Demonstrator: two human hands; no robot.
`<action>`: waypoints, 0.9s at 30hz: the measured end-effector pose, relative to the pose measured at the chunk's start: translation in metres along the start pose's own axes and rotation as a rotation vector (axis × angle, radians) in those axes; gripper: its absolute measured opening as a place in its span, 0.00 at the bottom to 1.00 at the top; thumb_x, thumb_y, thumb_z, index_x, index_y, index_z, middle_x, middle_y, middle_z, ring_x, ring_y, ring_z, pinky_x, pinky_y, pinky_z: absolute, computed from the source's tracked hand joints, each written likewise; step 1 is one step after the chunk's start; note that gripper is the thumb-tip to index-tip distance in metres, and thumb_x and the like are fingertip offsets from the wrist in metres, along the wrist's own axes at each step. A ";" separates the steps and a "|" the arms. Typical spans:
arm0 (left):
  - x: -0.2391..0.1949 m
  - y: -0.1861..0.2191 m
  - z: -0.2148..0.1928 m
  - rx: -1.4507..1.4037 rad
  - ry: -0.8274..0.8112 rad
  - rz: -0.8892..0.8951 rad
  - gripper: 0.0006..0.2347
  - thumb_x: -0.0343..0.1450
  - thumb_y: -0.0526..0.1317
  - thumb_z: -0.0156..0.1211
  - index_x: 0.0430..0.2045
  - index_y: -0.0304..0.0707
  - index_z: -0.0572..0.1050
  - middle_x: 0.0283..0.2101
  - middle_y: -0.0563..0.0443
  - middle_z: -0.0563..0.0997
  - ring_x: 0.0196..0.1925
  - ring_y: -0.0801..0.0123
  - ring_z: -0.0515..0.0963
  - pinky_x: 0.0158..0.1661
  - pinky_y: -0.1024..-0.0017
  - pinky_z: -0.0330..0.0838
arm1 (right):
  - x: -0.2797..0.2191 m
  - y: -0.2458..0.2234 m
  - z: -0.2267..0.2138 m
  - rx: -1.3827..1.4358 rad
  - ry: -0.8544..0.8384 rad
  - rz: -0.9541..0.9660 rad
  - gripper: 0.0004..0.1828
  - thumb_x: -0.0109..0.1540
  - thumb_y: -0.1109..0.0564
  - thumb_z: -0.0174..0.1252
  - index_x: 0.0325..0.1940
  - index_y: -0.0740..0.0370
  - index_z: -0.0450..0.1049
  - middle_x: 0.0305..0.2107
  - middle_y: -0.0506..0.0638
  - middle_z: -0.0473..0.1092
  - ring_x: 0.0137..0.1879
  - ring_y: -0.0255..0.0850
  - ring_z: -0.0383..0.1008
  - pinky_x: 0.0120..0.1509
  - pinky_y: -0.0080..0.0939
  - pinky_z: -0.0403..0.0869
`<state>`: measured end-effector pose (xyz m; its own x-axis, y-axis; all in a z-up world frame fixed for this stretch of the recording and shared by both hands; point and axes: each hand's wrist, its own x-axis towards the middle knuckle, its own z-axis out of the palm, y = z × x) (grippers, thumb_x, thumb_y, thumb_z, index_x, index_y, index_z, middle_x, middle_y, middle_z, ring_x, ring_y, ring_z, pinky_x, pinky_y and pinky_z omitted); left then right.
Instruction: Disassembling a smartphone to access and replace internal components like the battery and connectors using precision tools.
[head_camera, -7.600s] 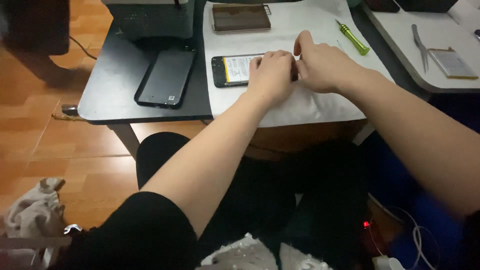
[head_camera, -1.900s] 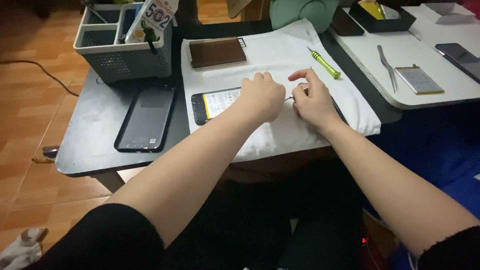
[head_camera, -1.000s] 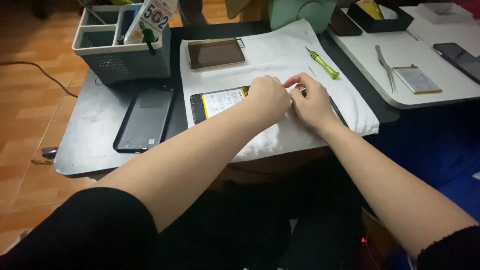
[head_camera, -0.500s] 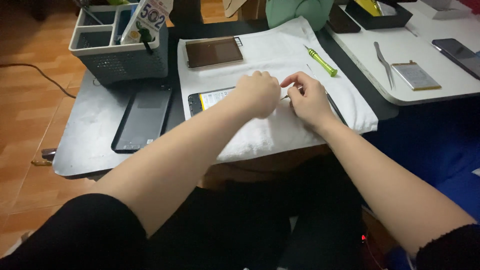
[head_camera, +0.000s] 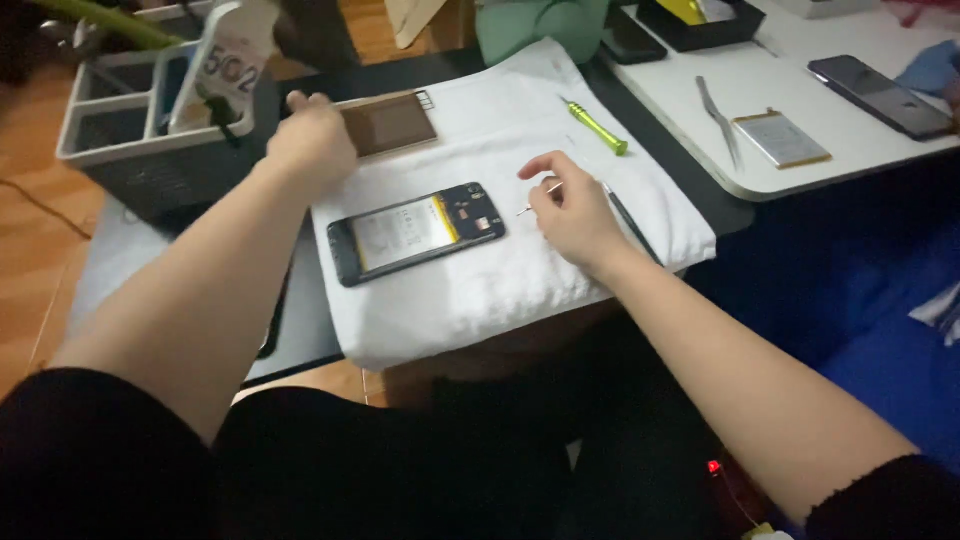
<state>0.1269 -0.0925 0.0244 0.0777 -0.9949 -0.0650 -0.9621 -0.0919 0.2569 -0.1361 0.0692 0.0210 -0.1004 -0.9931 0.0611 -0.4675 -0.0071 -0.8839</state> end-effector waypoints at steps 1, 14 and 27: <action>-0.002 0.005 -0.003 0.002 -0.005 0.003 0.22 0.71 0.34 0.56 0.60 0.30 0.61 0.61 0.36 0.58 0.60 0.31 0.73 0.54 0.41 0.73 | 0.000 0.000 -0.001 0.001 0.002 0.005 0.11 0.67 0.59 0.43 0.49 0.55 0.71 0.18 0.46 0.61 0.24 0.35 0.60 0.28 0.38 0.61; 0.012 0.014 -0.012 0.163 -0.275 -0.152 0.21 0.75 0.36 0.54 0.63 0.25 0.64 0.55 0.30 0.73 0.48 0.46 0.78 0.43 0.59 0.76 | 0.008 0.010 0.000 -0.037 -0.023 -0.040 0.12 0.68 0.59 0.45 0.43 0.56 0.75 0.18 0.44 0.61 0.23 0.33 0.56 0.26 0.36 0.57; -0.001 -0.003 -0.007 0.124 -0.141 -0.055 0.20 0.74 0.34 0.49 0.64 0.30 0.64 0.60 0.30 0.66 0.58 0.35 0.72 0.50 0.47 0.74 | 0.007 0.011 0.002 -0.060 -0.018 -0.090 0.12 0.67 0.60 0.46 0.41 0.57 0.77 0.18 0.44 0.62 0.23 0.32 0.56 0.26 0.36 0.56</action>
<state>0.1313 -0.0911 0.0305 0.1018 -0.9718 -0.2126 -0.9829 -0.1312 0.1291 -0.1405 0.0618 0.0111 -0.0404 -0.9907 0.1303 -0.5254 -0.0898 -0.8461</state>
